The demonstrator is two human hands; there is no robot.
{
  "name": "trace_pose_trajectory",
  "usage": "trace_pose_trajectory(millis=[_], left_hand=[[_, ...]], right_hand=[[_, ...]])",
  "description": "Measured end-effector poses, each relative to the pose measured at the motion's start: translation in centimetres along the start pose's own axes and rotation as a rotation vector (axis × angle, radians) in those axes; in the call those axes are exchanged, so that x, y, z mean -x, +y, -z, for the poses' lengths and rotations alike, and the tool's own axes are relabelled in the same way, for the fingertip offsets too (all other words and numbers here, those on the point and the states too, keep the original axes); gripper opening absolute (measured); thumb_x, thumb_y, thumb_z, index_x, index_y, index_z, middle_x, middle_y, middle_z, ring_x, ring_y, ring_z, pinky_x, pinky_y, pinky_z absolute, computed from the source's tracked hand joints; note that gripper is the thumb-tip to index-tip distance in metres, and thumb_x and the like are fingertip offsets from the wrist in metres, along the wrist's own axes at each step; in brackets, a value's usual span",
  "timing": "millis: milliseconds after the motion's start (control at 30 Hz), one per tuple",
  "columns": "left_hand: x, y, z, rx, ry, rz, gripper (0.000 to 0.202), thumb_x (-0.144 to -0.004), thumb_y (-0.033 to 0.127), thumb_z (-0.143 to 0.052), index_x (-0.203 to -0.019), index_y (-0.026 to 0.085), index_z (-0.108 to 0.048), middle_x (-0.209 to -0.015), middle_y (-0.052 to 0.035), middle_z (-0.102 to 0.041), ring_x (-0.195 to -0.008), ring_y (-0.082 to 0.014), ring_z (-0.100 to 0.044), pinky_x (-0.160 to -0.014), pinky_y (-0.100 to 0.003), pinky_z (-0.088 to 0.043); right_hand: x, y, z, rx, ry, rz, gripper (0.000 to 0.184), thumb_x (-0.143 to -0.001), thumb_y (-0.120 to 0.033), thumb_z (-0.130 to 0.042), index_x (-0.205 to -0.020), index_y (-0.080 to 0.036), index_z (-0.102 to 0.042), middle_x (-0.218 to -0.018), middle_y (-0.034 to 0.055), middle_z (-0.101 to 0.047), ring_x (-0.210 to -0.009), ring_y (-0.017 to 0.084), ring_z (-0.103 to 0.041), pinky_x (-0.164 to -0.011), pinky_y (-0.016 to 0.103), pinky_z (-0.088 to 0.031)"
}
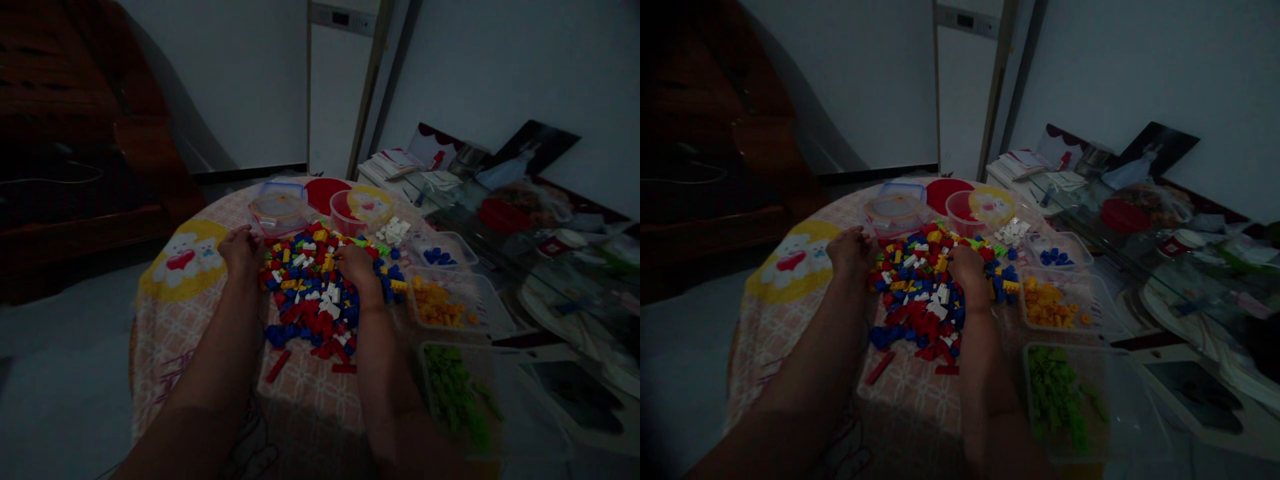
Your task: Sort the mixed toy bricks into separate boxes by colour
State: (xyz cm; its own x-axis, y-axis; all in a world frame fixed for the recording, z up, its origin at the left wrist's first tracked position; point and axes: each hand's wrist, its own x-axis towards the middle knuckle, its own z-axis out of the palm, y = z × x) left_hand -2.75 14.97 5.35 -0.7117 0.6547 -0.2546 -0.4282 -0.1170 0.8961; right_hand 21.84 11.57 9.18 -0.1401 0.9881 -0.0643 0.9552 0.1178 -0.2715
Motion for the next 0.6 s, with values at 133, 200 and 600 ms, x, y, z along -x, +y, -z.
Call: trace_pose_trajectory(millis=[133, 200, 600], left_hand=[[0.1, 0.1, 0.0, 0.002, -0.002, 0.004, 0.019, -0.068, 0.005, -0.053, -0.081, 0.015, -0.064, -0.062, 0.0028, -0.058, -0.051, -0.0072, -0.052, -0.053, -0.015, -0.046], [0.1, 0.0, 0.0, 0.006, -0.003, 0.005, 0.019, -0.068, 0.005, -0.053, -0.081, 0.015, -0.064, -0.062, 0.0028, -0.058, -0.051, -0.0071, -0.052, -0.052, -0.015, -0.045], [-0.3, -0.2, 0.0, 0.004, 0.0, -0.003, 0.017, -0.067, 0.007, -0.056, -0.08, 0.016, -0.062, -0.061, 0.0031, -0.057, -0.051, -0.0077, -0.054, -0.053, -0.016, -0.047]], right_hand=[[-0.2, 0.1, -0.5, -0.017, 0.025, 0.003, 0.033, -0.088, -0.017, -0.064, -0.115, -0.025, -0.081, -0.119, 0.0088, -0.079, -0.119, 0.025, -0.07, -0.098, 0.031, -0.053], [-0.3, 0.5, -0.4, -0.094, 0.033, 0.005, 0.026, -0.088, -0.02, -0.066, -0.109, -0.023, -0.082, -0.113, 0.0081, -0.08, -0.111, 0.024, -0.073, -0.093, 0.03, -0.054], [-0.1, 2.8, 0.1, -0.514, 0.029, -0.016, 0.02, -0.084, -0.017, -0.059, -0.071, -0.016, -0.075, -0.046, -0.0064, -0.052, -0.049, 0.011, -0.054, -0.059, 0.021, -0.041]])
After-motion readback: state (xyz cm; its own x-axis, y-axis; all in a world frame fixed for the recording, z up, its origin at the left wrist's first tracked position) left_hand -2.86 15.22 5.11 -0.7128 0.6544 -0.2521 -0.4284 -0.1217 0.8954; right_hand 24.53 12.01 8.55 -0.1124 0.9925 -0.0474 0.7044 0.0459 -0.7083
